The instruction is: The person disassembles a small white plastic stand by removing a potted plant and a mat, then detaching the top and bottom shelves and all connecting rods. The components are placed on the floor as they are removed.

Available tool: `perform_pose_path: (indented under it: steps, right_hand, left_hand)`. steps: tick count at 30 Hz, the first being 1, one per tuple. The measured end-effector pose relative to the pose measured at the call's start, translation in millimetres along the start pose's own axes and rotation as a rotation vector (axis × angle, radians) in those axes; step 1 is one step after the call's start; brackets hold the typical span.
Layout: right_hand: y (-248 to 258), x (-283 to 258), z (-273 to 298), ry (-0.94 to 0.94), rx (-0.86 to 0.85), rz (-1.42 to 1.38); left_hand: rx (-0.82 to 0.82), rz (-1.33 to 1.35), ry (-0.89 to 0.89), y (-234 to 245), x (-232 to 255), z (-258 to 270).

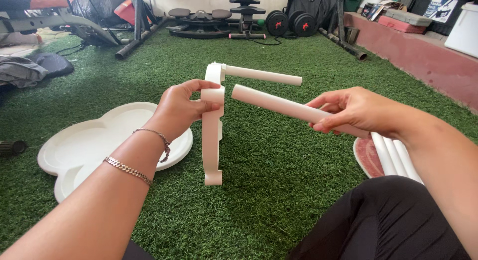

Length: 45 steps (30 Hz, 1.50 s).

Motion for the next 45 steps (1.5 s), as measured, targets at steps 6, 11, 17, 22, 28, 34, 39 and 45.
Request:
perform_pose_path:
  steps: [6,11,17,22,28,34,39,45]
  right_hand:
    - [-7.9,0.9,-21.5,0.112,-0.073,0.073]
    - [-13.4,3.5,-36.7,0.182,-0.13,0.076]
    - [-9.1,-3.5,-47.0,0.201,-0.098,0.175]
    - [-1.5,-14.7,-49.3,0.354,0.069,0.358]
    - [-0.7,-28.4,-52.4,0.634,0.215,0.791]
    - [-0.8,-37.8,-72.2,0.68,-0.048,0.701]
    - [-2.3,-37.4,-89.9,0.146,-0.493,0.13]
    - [-3.8,-51.6,-78.1,0.056,-0.62,0.056]
  left_hand:
    - [-0.016,0.091,0.003,1.7,-7.0,2.0]
    - [-0.045,0.177,-0.006,6.4,-13.1,2.2]
    - [-0.024,0.142,-0.001,12.2,-18.7,5.4]
    - [-0.023,0.119,-0.026,16.0,-17.6,7.8]
    - [-0.016,0.119,0.012,19.3,-20.0,9.6]
    - [-0.009,0.183,0.024,26.5,-27.1,15.7]
    - [0.024,0.041,0.0,28.5,-27.8,15.5]
    - [0.028,0.105,-0.004,25.6,-26.1,9.1]
Point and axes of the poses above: each hand's wrist, its own z-axis away from the middle knuckle, its own y-axis out of the back of the hand, x = y × z, the point moved 3 cm from there along -z, towards the middle knuckle, and after that the axes turned 11 degrees about -x, right-handed, at the moved point
